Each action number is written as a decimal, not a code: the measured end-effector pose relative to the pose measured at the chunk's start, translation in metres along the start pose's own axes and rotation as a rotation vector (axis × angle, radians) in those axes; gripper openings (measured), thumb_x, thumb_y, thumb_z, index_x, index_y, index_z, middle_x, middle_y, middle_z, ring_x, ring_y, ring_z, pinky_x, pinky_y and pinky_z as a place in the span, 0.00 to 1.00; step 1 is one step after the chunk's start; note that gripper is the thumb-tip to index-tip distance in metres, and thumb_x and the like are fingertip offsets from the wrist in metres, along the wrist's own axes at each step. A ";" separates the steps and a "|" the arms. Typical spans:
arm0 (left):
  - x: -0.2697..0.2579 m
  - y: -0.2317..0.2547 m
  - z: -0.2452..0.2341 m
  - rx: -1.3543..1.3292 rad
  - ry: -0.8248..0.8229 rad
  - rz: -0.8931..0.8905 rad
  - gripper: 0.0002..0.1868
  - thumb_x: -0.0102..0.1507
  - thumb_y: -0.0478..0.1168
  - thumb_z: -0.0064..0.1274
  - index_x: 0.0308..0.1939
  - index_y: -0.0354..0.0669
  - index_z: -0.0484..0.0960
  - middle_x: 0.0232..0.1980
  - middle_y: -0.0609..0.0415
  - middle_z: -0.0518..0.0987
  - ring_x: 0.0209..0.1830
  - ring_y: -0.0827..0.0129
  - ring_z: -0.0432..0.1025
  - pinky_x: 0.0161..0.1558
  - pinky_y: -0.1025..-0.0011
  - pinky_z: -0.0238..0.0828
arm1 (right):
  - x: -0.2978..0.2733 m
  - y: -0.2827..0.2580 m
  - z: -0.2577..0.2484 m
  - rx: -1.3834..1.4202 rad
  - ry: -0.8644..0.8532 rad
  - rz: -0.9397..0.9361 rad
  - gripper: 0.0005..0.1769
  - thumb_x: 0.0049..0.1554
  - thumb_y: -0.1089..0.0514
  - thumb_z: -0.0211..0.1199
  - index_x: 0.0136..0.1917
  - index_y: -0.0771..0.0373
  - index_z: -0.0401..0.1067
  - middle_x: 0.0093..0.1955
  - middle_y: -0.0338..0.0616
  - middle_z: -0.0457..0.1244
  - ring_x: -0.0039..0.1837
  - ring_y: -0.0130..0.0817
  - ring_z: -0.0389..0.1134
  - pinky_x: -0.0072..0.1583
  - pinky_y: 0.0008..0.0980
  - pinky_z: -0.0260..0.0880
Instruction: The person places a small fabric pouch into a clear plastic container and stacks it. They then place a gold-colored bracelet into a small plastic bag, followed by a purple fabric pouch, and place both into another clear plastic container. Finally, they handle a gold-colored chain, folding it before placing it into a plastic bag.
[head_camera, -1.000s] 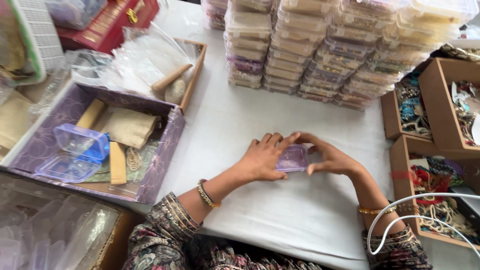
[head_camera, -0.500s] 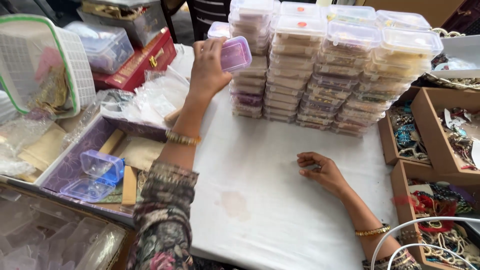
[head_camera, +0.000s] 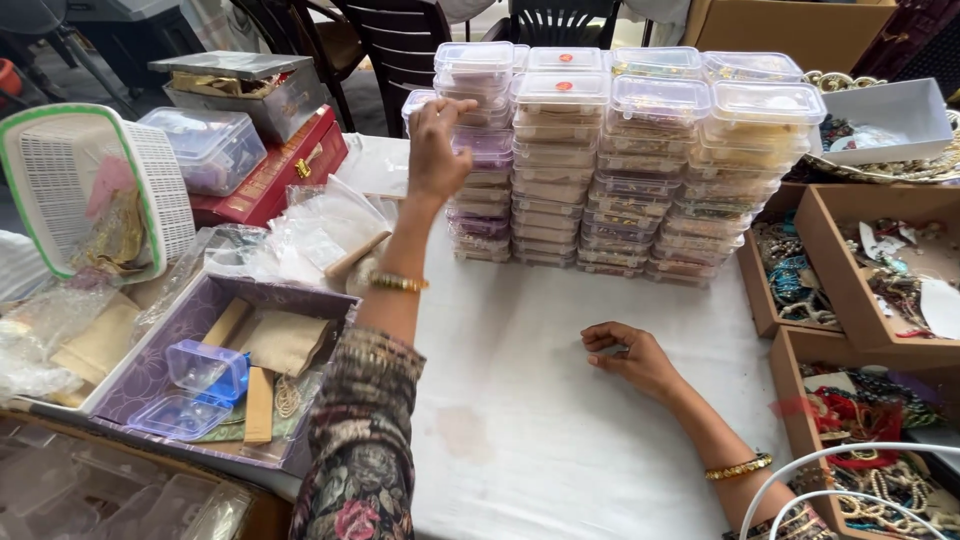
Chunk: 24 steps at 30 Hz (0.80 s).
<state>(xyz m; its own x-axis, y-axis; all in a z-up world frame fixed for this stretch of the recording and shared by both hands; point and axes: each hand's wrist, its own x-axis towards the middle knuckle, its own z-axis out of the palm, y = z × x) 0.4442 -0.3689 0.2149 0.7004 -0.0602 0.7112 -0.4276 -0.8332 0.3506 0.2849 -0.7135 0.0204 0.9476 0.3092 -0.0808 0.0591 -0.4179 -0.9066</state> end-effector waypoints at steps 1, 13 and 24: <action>-0.011 0.018 -0.006 0.006 -0.002 0.002 0.34 0.50 0.24 0.54 0.61 0.47 0.80 0.62 0.47 0.72 0.67 0.54 0.62 0.70 0.64 0.61 | 0.000 0.000 -0.001 0.006 -0.002 -0.003 0.21 0.52 0.60 0.71 0.60 0.60 0.76 0.56 0.41 0.72 0.60 0.32 0.73 0.60 0.32 0.78; -0.248 0.242 -0.127 -2.451 -0.714 0.461 0.20 0.69 0.44 0.46 0.59 0.36 0.82 0.63 0.50 0.80 0.61 0.68 0.73 0.69 0.70 0.64 | -0.002 0.019 -0.002 -0.041 0.029 -0.094 0.19 0.54 0.65 0.69 0.60 0.64 0.76 0.56 0.43 0.72 0.55 0.32 0.72 0.56 0.31 0.75; -0.327 0.241 -0.087 -2.566 -0.985 0.057 0.21 0.71 0.43 0.41 0.60 0.32 0.77 0.60 0.43 0.78 0.61 0.58 0.72 0.64 0.62 0.66 | -0.017 -0.010 0.010 -0.185 0.138 -0.053 0.17 0.56 0.64 0.68 0.59 0.62 0.77 0.58 0.43 0.71 0.58 0.30 0.72 0.54 0.29 0.74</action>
<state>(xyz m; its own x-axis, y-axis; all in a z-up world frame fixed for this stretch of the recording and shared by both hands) 0.0626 -0.5020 0.1201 0.3052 -0.6428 0.7027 0.5224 0.7299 0.4408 0.2651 -0.7057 0.0269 0.9748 0.2204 0.0340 0.1545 -0.5577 -0.8155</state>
